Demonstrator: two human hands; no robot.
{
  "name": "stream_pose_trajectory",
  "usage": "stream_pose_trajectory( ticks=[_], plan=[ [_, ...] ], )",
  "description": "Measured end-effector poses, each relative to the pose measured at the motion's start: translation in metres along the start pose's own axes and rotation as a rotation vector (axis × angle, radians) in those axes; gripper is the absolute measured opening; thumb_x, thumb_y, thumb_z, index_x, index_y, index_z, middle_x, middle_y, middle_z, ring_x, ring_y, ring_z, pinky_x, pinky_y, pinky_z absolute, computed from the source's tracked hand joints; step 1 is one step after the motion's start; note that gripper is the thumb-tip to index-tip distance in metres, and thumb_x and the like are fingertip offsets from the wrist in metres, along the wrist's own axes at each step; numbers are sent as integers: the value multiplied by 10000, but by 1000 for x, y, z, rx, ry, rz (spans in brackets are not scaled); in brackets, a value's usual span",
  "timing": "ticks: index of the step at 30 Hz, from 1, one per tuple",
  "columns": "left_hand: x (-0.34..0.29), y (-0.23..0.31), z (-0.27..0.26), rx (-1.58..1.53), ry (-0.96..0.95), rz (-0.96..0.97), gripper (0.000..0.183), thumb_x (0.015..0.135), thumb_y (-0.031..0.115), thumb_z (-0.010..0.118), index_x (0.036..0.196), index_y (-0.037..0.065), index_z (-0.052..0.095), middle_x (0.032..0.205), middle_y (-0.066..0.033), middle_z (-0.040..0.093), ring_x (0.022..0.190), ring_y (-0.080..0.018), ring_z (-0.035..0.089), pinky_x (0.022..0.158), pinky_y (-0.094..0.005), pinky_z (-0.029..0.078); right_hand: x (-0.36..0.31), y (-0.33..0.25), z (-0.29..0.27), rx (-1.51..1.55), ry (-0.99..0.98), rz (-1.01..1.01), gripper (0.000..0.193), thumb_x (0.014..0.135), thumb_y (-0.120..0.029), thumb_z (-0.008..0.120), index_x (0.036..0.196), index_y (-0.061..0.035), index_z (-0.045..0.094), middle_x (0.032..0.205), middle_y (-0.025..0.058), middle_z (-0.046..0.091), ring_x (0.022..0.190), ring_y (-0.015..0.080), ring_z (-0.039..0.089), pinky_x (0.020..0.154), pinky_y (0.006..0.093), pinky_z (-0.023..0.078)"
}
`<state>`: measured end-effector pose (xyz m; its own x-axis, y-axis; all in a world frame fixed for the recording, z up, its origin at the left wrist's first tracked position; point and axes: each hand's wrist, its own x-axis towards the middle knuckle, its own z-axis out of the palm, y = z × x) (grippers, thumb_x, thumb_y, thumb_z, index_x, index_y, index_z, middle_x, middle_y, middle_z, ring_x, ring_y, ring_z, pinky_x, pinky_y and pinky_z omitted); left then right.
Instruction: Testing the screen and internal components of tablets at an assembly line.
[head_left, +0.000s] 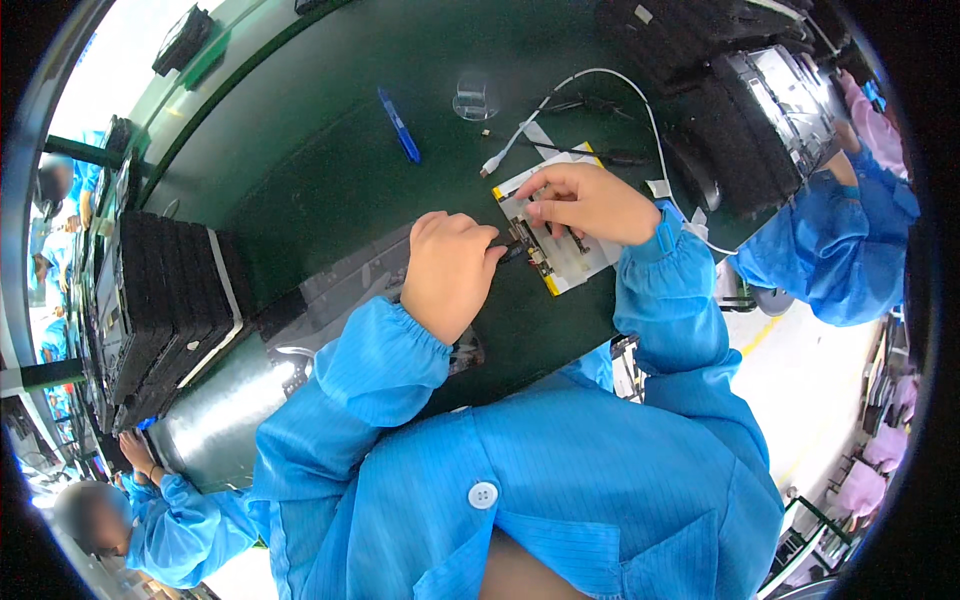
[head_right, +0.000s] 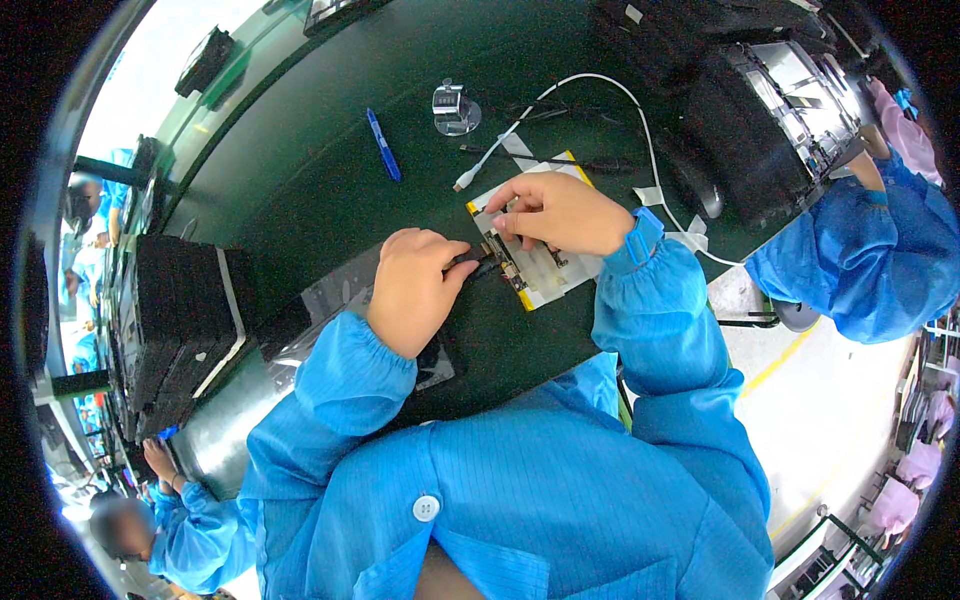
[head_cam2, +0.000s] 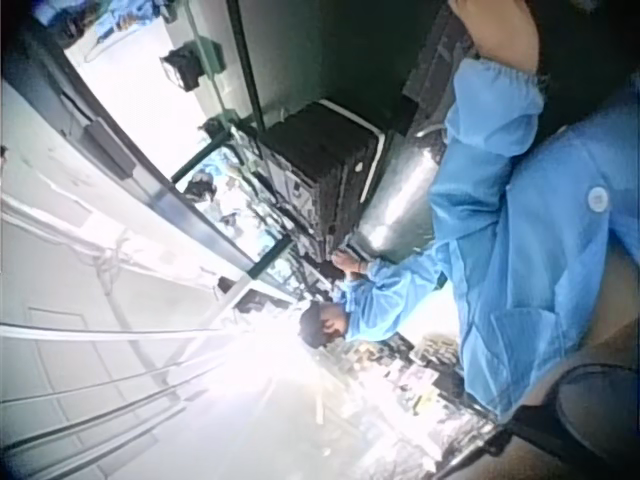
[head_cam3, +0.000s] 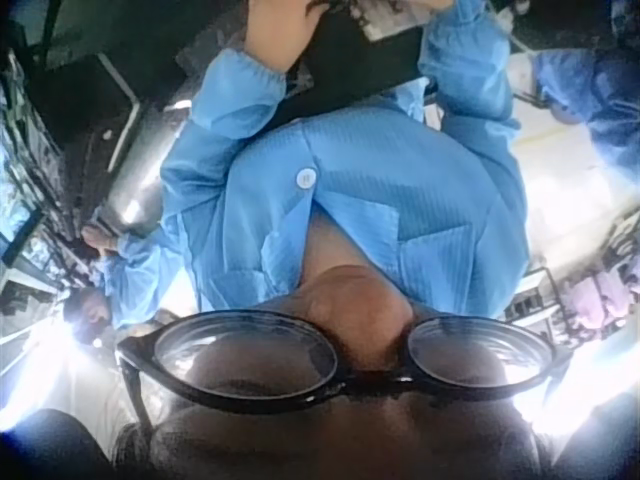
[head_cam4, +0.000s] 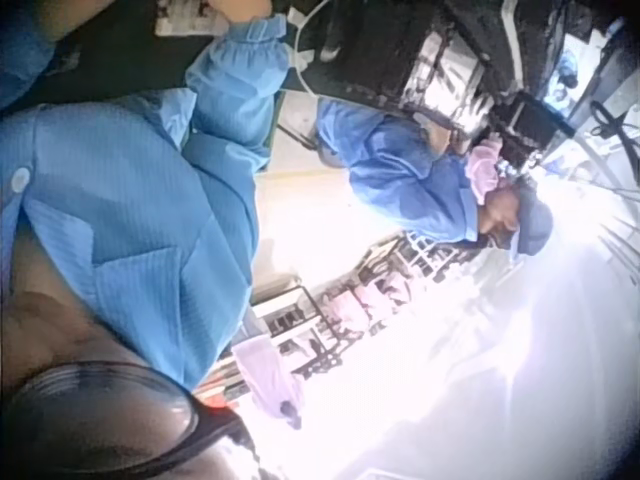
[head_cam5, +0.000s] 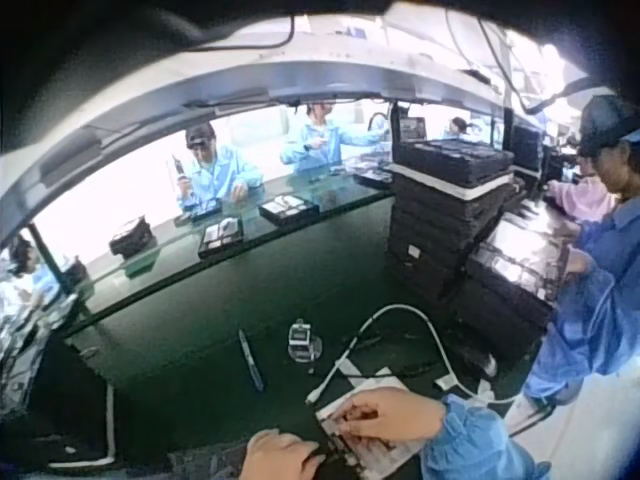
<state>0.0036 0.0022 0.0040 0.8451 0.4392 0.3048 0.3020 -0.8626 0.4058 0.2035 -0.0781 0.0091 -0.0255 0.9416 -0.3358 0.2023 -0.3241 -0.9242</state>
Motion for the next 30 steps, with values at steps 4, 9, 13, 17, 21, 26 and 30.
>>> stream_pose_trajectory(
  ticks=[4,9,13,17,21,26,30],
  plan=[
    [2,3,4,-12,-14,0,139,685,148,681,782,49,663,730,-95,595,756,-283,565,745,-401,416,-1,-1,1,9,9,18,256,871,-165,547,1100,-52,557,770,-1,578,625,43,516,479,187,391],
    [3,3,4,20,-49,-10,133,683,150,679,766,49,660,722,-98,589,756,-285,565,734,-403,421,0,-3,1,7,8,35,248,864,-154,549,1088,-50,565,784,-2,584,628,43,517,477,183,394],
    [4,3,5,27,-48,-4,133,686,151,676,767,47,660,719,-98,588,758,-287,565,738,-405,423,1,-1,1,-13,14,28,249,866,-154,544,1089,-45,564,787,4,587,623,45,518,475,185,399],
    [4,4,5,12,-38,-12,134,685,141,675,776,44,660,734,-99,589,772,-288,564,756,-405,421,1,-4,1,42,10,21,243,854,-145,569,1052,-6,553,765,36,594,621,70,532,546,208,432],
    [5,4,7,-17,-3,15,141,688,132,670,798,44,654,766,-99,588,800,-288,560,770,-402,418,8,13,4,-29,47,-105,266,798,-88,620,1051,-19,581,769,18,585,614,54,518,506,181,408],
    [6,4,7,-11,-18,21,142,691,133,666,802,46,648,776,-97,583,817,-289,556,780,-403,414,9,3,11,-188,104,-90,247,701,-68,698,933,-18,631,720,22,578,619,67,521,532,197,404],
    [5,4,8,1,-14,30,137,693,139,664,797,52,648,774,-95,582,819,-286,554,786,-405,409,11,5,14,-190,159,-71,191,656,-69,725,824,-20,650,686,28,579,626,82,533,554,221,417]
  ],
)
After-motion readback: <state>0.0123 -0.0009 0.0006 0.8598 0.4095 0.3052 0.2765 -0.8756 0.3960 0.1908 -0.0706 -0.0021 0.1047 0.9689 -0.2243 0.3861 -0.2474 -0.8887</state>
